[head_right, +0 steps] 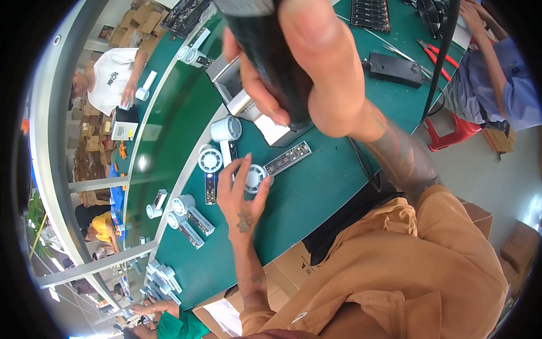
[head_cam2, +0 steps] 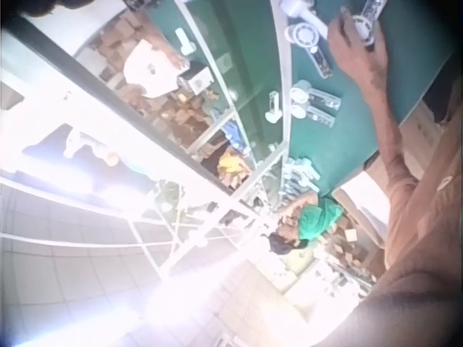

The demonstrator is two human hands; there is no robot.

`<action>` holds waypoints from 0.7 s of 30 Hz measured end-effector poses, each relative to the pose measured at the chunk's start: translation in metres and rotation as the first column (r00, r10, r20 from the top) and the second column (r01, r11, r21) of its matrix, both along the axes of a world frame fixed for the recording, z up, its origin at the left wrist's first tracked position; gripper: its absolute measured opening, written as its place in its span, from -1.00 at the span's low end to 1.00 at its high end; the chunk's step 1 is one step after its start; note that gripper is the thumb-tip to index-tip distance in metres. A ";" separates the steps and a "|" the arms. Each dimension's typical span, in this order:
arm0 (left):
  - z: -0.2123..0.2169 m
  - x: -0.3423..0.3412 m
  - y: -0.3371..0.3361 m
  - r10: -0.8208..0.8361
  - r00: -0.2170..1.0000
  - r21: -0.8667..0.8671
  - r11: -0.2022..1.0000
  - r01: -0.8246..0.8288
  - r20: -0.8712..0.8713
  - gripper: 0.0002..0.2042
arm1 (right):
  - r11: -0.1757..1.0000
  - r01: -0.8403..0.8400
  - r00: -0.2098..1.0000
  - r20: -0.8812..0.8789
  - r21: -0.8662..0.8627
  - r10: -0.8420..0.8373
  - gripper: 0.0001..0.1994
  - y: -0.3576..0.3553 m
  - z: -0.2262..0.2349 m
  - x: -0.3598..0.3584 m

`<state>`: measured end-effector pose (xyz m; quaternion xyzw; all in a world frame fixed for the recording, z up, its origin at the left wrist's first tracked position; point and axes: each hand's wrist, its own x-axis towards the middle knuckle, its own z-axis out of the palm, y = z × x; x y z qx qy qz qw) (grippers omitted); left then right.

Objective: The person assembles handheld electronic fans by securing circuit boards and plastic casings with screws using an electric screwdriver.

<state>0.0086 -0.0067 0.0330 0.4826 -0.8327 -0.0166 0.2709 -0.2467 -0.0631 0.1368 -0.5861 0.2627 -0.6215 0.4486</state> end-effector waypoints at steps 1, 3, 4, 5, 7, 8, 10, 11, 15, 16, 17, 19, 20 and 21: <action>0.000 0.003 0.000 0.032 0.997 0.089 0.996 -0.026 -0.064 -0.50 | 1.000 0.003 1.000 0.000 -0.006 -0.003 -0.01 -0.005 0.002 0.002; -0.004 0.008 0.002 0.012 0.999 0.082 0.997 -0.008 -0.044 -0.46 | 0.998 0.047 0.998 -0.045 -0.035 -0.049 -0.04 -0.017 0.003 0.010; -0.004 0.008 0.004 0.011 1.000 0.094 0.995 -0.009 -0.019 -0.45 | 0.997 0.067 0.995 -0.065 -0.048 -0.070 -0.06 -0.023 0.004 0.016; -0.004 0.009 0.005 0.011 1.000 0.108 0.994 -0.011 0.007 -0.44 | 0.999 0.038 0.999 -0.034 -0.030 -0.039 -0.13 -0.025 0.006 0.023; -0.002 0.007 0.002 -0.014 1.000 0.119 0.993 0.016 -0.016 -0.42 | 0.996 -0.085 0.985 0.147 -0.007 0.085 -0.58 -0.028 -0.003 0.027; -0.001 0.006 0.001 -0.036 0.999 0.112 0.993 0.035 0.008 -0.41 | 0.996 -0.088 0.985 0.151 -0.018 0.090 -0.59 -0.028 -0.008 0.027; -0.001 0.006 0.003 -0.038 0.999 0.117 0.993 0.034 0.033 -0.41 | 0.995 -0.061 0.987 0.145 -0.079 0.072 -0.61 -0.024 -0.009 0.029; -0.003 0.006 0.004 -0.032 0.999 0.128 0.991 0.027 0.040 -0.39 | 0.989 -0.027 0.989 0.141 -0.146 0.048 -0.63 -0.022 -0.011 0.030; -0.007 0.004 0.004 -0.025 0.999 0.170 0.985 0.028 -0.020 -0.35 | 0.989 -0.146 0.982 0.121 -0.020 0.147 -0.57 -0.019 -0.019 0.024; -0.009 0.002 0.004 -0.021 1.000 0.170 0.985 0.023 -0.017 -0.35 | 0.988 -0.150 0.981 0.123 -0.020 0.152 -0.57 -0.018 -0.019 0.023; -0.011 -0.003 0.004 -0.037 0.998 0.172 0.984 0.045 -0.051 -0.34 | 0.987 -0.162 0.979 0.131 0.018 0.158 -0.52 -0.018 -0.019 0.023; -0.017 -0.009 0.008 -0.036 0.996 0.185 0.981 0.050 -0.080 -0.32 | 0.980 -0.189 0.973 0.147 0.067 0.177 -0.47 -0.013 -0.022 0.029; -0.020 -0.011 0.008 -0.027 0.992 0.195 0.980 0.050 -0.121 -0.31 | 0.965 -0.242 0.943 0.260 0.100 0.209 -0.44 -0.011 -0.023 0.033; -0.022 -0.013 0.006 -0.022 0.987 0.201 0.978 0.055 -0.162 -0.30 | 0.948 -0.293 0.900 0.370 0.123 0.230 -0.41 -0.010 -0.024 0.036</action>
